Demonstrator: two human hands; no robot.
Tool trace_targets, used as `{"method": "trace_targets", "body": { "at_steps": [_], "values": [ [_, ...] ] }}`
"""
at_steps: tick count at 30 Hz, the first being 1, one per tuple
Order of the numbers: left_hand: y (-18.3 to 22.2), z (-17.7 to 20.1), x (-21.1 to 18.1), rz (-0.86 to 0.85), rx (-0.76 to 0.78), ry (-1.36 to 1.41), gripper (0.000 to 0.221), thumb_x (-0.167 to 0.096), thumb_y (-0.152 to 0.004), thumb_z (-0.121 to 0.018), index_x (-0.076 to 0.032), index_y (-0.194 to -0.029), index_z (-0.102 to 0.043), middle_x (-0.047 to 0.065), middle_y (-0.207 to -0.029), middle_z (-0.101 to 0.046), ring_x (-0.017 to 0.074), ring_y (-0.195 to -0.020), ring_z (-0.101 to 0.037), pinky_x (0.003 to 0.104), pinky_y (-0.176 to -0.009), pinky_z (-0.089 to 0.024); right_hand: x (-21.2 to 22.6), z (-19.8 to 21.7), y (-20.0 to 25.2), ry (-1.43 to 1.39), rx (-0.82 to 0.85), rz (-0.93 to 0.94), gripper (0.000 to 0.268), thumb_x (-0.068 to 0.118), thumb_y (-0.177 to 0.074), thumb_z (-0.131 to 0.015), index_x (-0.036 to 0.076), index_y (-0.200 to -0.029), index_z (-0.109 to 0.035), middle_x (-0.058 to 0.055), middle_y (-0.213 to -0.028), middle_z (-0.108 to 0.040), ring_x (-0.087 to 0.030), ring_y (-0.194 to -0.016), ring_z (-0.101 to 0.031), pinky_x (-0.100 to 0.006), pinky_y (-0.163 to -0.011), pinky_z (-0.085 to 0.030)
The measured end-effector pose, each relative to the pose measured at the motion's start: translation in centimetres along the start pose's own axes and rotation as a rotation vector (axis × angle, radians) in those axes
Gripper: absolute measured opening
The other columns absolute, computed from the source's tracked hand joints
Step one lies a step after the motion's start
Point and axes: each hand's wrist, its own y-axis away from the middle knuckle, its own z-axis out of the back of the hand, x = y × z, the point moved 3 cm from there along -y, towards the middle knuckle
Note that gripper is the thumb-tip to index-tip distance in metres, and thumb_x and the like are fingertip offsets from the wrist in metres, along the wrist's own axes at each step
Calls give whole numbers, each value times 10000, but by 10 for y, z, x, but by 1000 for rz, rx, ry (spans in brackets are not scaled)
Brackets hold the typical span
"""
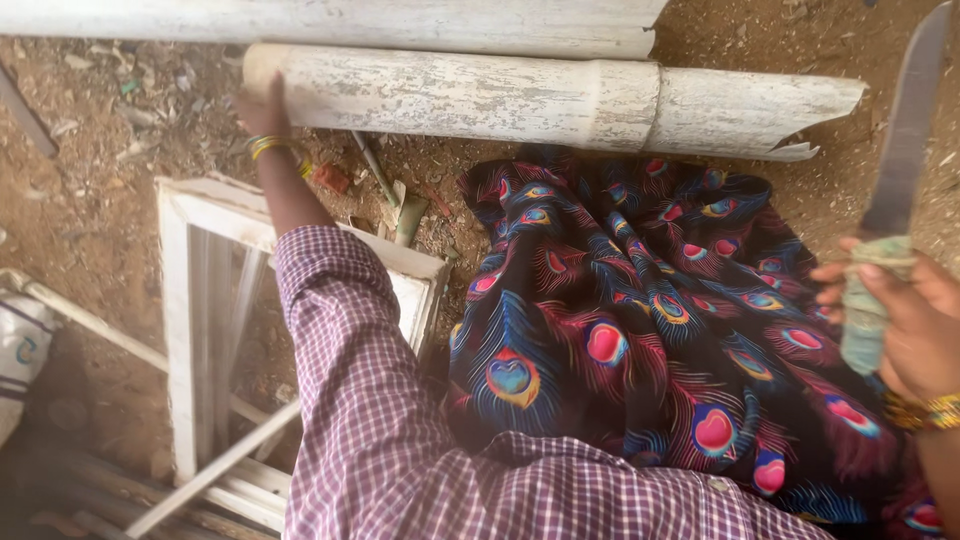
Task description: The person uses a knife to scrape and cut a large white PVC pipe by hand while holding it across their lap. They repeatedly apply the blade to the surface of the pipe to remove material and shape the end.
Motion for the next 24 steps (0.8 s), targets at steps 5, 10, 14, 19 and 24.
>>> {"method": "trace_targets", "body": {
  "at_steps": [5,10,14,19,24],
  "values": [
    [8,16,-4,13,0,67,867,-518,-887,-718,-9,-1501,-375,192,-1468,-497,280,-1347,-507,422,-1113,-447,-18,24,3,-100,-55,-25,365,258,-1171,-556,-8,-1414,-496,-183,-1119,-686,-183,-962,-671,-307,-797,-558],
    [57,68,-19,83,19,-187,628,-542,-838,-796,6,-1122,-685,123,-1052,-700,229,-957,-646,430,-874,-541,28,-4,22,-97,-83,151,309,206,-1184,-580,-37,-1357,-500,-185,-1096,-686,-188,-887,-679,-303,-776,-564],
    [140,121,-70,-128,81,-118,440,-388,-919,-818,-9,-1053,-638,120,-991,-693,224,-898,-652,422,-822,-523,82,-51,43,-30,-93,272,235,142,-1193,-565,-43,-1328,-513,-185,-1100,-685,-185,-889,-682,-305,-792,-570],
    [261,154,-151,-365,440,224,214,-155,-942,-654,-78,-1129,-723,89,-1074,-749,184,-963,-734,331,-848,-634,125,-89,44,195,-99,397,311,192,-1172,-515,5,-1420,-529,-134,-1131,-687,-164,-893,-681,-291,-696,-575],
    [327,145,-186,-553,461,246,200,-150,-999,-659,-42,-1168,-674,83,-1084,-749,146,-964,-734,282,-838,-585,127,-109,19,328,-153,417,277,217,-1154,-518,19,-1342,-557,-79,-1004,-700,-102,-736,-643,-262,-550,-522]
  ]
}}
